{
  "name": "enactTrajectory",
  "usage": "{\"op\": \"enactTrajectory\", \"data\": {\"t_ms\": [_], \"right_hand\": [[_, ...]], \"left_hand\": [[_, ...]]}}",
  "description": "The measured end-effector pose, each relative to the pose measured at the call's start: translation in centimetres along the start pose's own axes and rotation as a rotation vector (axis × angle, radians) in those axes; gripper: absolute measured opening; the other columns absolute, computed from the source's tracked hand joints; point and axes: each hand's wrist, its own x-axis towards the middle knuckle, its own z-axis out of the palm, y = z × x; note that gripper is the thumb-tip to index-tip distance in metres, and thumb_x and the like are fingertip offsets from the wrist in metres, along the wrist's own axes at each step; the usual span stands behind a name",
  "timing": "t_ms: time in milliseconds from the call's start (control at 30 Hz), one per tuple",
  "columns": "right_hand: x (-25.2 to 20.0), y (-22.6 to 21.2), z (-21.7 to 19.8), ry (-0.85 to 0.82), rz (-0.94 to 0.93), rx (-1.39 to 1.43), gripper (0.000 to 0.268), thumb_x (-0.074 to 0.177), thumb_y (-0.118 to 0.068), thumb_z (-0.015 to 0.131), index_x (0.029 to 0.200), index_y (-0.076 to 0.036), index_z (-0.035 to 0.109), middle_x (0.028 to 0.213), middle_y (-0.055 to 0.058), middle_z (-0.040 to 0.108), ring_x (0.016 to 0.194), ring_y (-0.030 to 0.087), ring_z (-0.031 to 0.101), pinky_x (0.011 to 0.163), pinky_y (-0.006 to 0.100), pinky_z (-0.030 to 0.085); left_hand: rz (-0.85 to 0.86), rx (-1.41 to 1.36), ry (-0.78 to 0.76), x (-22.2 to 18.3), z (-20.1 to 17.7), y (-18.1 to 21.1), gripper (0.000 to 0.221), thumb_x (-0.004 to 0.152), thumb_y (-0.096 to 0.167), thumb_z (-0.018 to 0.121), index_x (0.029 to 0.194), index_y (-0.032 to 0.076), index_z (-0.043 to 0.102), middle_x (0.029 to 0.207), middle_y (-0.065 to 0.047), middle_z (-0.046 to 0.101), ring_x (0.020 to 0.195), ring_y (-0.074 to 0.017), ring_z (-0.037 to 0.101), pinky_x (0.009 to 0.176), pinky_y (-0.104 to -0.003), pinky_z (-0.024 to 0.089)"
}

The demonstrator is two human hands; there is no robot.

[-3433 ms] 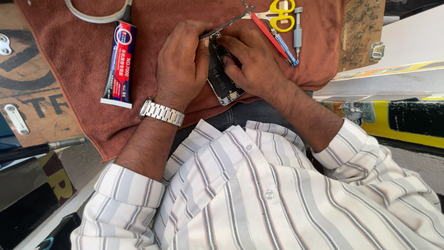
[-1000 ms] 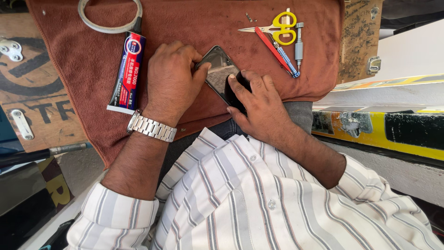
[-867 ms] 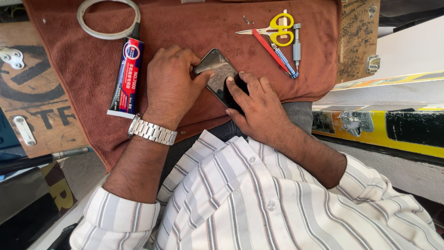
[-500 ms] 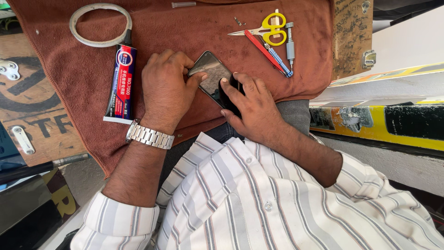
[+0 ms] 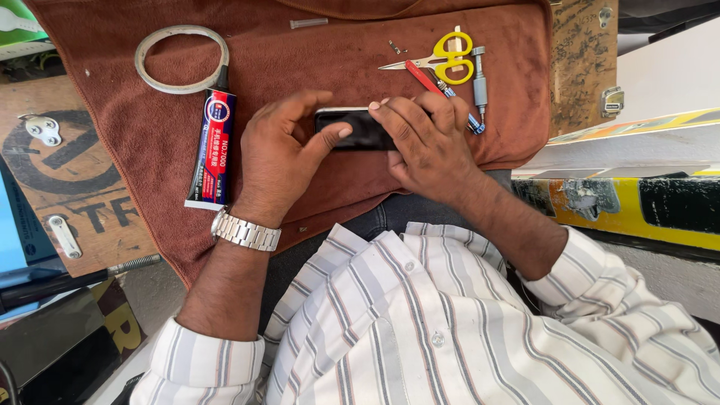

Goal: The person applies adhesive to a smartphone battery using a red plastic tool, then places the battery into the phone chassis and connects the ribbon cable. They reassemble the phone and then begin disassembling a second smartphone, removing the back cover and unscrewing internal components.

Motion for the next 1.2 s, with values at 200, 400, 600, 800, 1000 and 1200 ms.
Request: {"op": "enactTrajectory", "data": {"t_ms": [200,400,600,800,1000,1200], "right_hand": [[0.8,1.9,0.1,-0.118,-0.006,0.353,0.073,0.083,-0.009,0.079,0.149,-0.007,0.050,0.142,0.011,0.052,0.133,0.032,0.048,0.115,0.048,0.042],[0.4,3.3,-1.2,-0.184,0.293,0.790,0.033,0.100,-0.012,0.075,0.130,-0.001,0.068,0.119,0.014,0.071,0.109,0.025,0.071,0.094,0.035,0.057],[-0.4,1.7,0.0,-0.090,0.465,0.909,0.024,0.100,-0.012,0.074,0.120,0.000,0.072,0.107,0.014,0.074,0.091,0.018,0.072,0.074,0.025,0.058],[-0.8,1.1,0.8,0.010,0.421,0.857,0.021,0.099,-0.013,0.079,0.116,0.000,0.073,0.102,0.012,0.075,0.091,0.017,0.073,0.078,0.026,0.058],[-1.0,0.2,1.3,0.079,0.453,0.798,0.021,0.096,-0.014,0.080,0.111,0.000,0.074,0.096,0.012,0.073,0.085,0.017,0.070,0.073,0.029,0.055],[-0.5,0.6,2.8,0.154,0.484,0.820,0.019,0.105,-0.018,0.073,0.113,-0.001,0.071,0.105,0.009,0.074,0.097,0.018,0.071,0.087,0.033,0.056]], "left_hand": [[0.050,-0.016,-0.012,0.2,0.2,-0.2,0.021,0.092,0.026,0.081,0.104,0.010,0.076,0.095,-0.005,0.074,0.080,-0.0201,0.071,0.071,-0.034,0.055],[0.181,-0.053,-0.010,-0.1,0.7,0.0,0.018,0.096,0.021,0.080,0.108,0.009,0.075,0.100,-0.007,0.076,0.089,-0.0254,0.074,0.078,-0.036,0.057],[0.175,-0.188,-0.034,-0.2,1.6,1.0,0.026,0.094,0.021,0.079,0.113,0.005,0.071,0.108,-0.010,0.074,0.098,-0.0225,0.075,0.082,-0.033,0.061],[0.163,-0.077,0.026,-0.5,2.6,1.3,0.012,0.097,0.020,0.078,0.103,0.010,0.074,0.100,-0.004,0.076,0.092,-0.0189,0.076,0.077,-0.032,0.061],[0.181,-0.026,0.049,-0.7,2.9,1.3,0.013,0.096,0.020,0.079,0.099,0.010,0.073,0.096,-0.003,0.075,0.087,-0.0212,0.074,0.074,-0.034,0.058],[0.253,0.030,0.148,0.0,2.9,1.2,0.031,0.094,0.023,0.081,0.115,0.006,0.066,0.111,-0.010,0.071,0.099,-0.0251,0.072,0.080,-0.037,0.058]]}}
